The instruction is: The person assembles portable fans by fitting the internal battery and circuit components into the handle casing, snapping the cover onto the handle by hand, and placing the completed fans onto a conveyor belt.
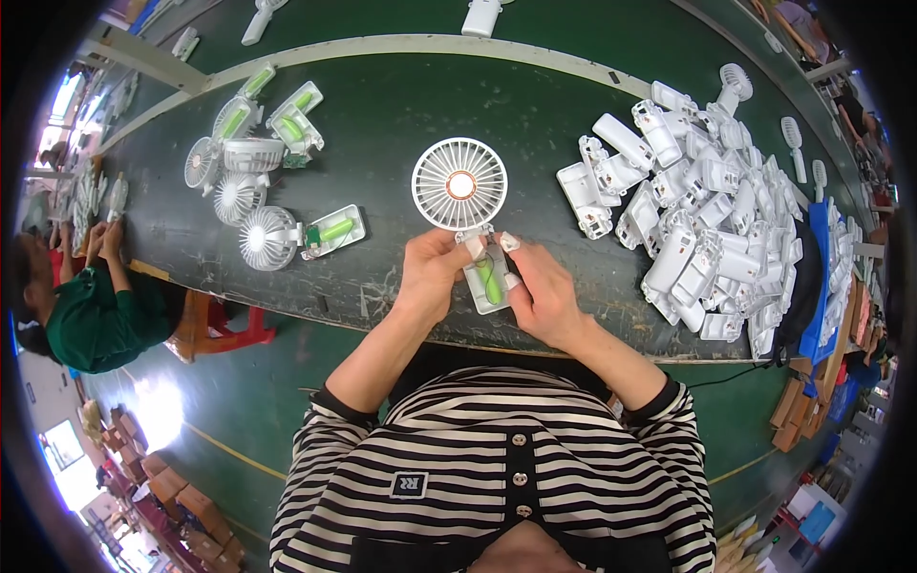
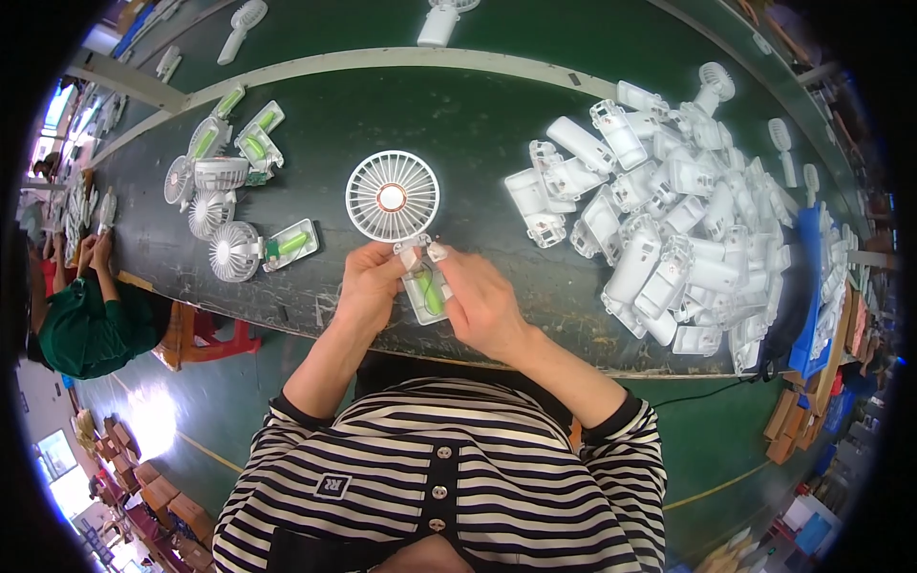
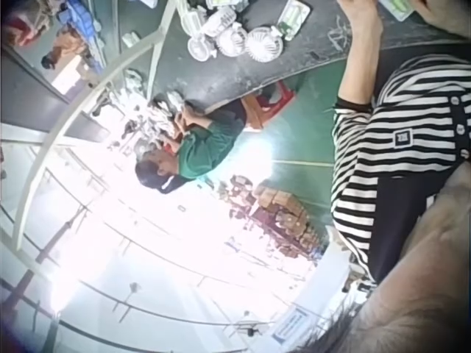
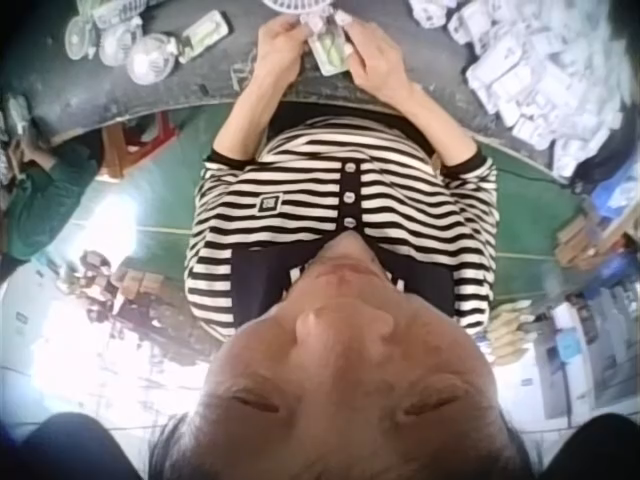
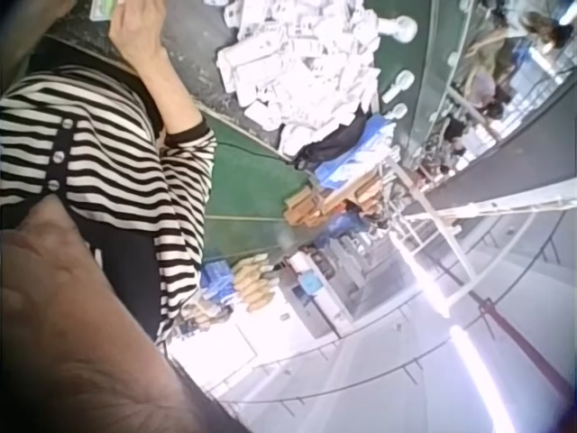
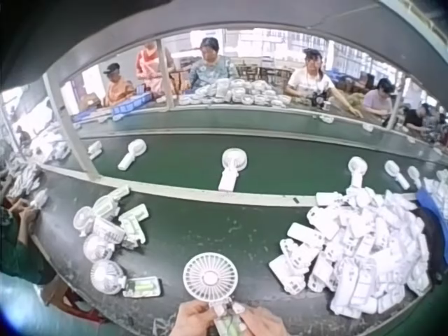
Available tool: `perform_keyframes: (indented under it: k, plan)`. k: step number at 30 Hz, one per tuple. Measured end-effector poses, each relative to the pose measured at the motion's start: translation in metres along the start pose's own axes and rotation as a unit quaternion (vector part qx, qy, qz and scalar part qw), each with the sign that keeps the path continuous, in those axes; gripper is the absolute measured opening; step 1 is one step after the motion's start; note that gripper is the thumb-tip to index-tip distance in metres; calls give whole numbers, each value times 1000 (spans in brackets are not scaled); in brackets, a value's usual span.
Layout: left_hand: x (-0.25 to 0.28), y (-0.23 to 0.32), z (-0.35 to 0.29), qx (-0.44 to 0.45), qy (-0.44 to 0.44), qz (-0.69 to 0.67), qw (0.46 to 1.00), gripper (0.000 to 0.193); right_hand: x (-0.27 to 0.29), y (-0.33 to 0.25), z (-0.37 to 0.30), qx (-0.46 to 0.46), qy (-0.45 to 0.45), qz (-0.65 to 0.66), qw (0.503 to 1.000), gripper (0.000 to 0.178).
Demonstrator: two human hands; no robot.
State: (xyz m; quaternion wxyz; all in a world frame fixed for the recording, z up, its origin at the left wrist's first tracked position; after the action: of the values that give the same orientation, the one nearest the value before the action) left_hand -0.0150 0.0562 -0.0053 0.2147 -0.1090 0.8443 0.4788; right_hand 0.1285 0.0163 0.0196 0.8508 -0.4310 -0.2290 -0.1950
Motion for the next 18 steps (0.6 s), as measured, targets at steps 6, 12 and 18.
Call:
perform_keyframes:
  k: [6,12,18]
  plan:
    - [2,-1,0,9,-6,-1,1000,18,4,-3,3,41,-20,-39,998,48]
    - [-1,1,-3,65,-32,71,995,17,20,0,3,250,-114,-105,956,39]
    - [-9,8,-1,26,-100,116,988,16,30,-16,19,296,-245,-157,910,28]
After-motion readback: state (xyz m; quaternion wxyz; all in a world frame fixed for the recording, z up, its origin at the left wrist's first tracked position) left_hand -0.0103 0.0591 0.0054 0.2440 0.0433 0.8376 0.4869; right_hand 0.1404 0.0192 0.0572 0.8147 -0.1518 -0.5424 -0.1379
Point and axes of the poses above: each hand's wrist, its own z-axis towards the middle knuckle, its own x-axis out of the back of the hand, y = z × x, the point moved 3 cm from there along z, towards the middle knuckle, and after that the axes turned 3 degrees about -z, right-handed, at the moved point
